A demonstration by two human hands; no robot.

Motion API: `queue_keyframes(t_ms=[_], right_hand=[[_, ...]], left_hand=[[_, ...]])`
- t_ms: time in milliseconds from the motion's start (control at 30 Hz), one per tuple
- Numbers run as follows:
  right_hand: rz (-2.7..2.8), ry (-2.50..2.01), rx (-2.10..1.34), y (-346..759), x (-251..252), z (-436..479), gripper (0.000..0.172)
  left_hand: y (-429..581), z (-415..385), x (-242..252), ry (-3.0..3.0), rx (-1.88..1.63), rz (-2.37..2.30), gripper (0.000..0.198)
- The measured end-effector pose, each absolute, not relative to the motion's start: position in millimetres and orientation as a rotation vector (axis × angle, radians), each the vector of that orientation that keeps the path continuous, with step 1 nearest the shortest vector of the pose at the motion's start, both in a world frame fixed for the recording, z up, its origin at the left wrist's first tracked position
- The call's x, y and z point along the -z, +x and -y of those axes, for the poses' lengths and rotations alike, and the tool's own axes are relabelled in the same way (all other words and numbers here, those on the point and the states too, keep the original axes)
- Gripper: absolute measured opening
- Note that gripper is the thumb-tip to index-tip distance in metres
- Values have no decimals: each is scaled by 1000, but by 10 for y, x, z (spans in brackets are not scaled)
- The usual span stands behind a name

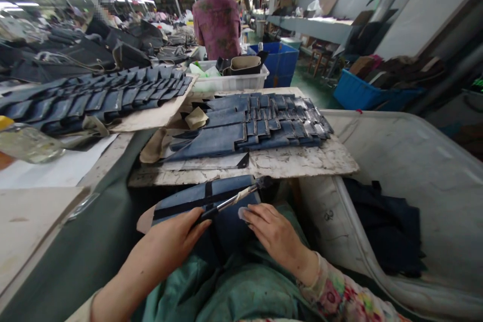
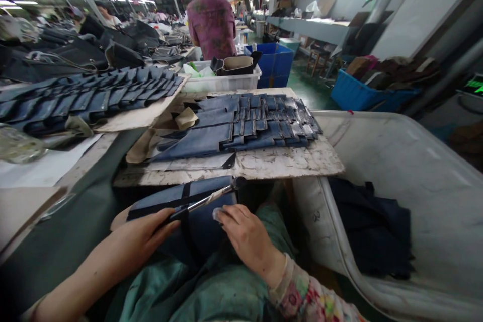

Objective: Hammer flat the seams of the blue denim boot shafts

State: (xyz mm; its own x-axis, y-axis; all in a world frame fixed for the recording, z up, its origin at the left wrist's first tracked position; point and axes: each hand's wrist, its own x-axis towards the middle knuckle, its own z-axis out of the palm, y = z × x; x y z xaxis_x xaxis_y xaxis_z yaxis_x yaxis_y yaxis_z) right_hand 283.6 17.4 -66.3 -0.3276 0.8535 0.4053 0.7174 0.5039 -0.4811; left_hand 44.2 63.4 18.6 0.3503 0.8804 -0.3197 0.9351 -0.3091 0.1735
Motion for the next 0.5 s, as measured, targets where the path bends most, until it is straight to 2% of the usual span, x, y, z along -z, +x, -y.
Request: queue_keyframes(t_ms=[167,367,500], right_hand=[[1965,-1337,-459,2985,660,-278,41],[1734,-1532,-737,3170,657,-517,27],[1665,-1515,-944,3148,574,-609,27]], left_hand=[[743,-1278,-209,2533,165,-1555,38],[1126,-2025,154,2640,93,-1298,32],[1239,-2167,267,2662,-20,-1223,45]])
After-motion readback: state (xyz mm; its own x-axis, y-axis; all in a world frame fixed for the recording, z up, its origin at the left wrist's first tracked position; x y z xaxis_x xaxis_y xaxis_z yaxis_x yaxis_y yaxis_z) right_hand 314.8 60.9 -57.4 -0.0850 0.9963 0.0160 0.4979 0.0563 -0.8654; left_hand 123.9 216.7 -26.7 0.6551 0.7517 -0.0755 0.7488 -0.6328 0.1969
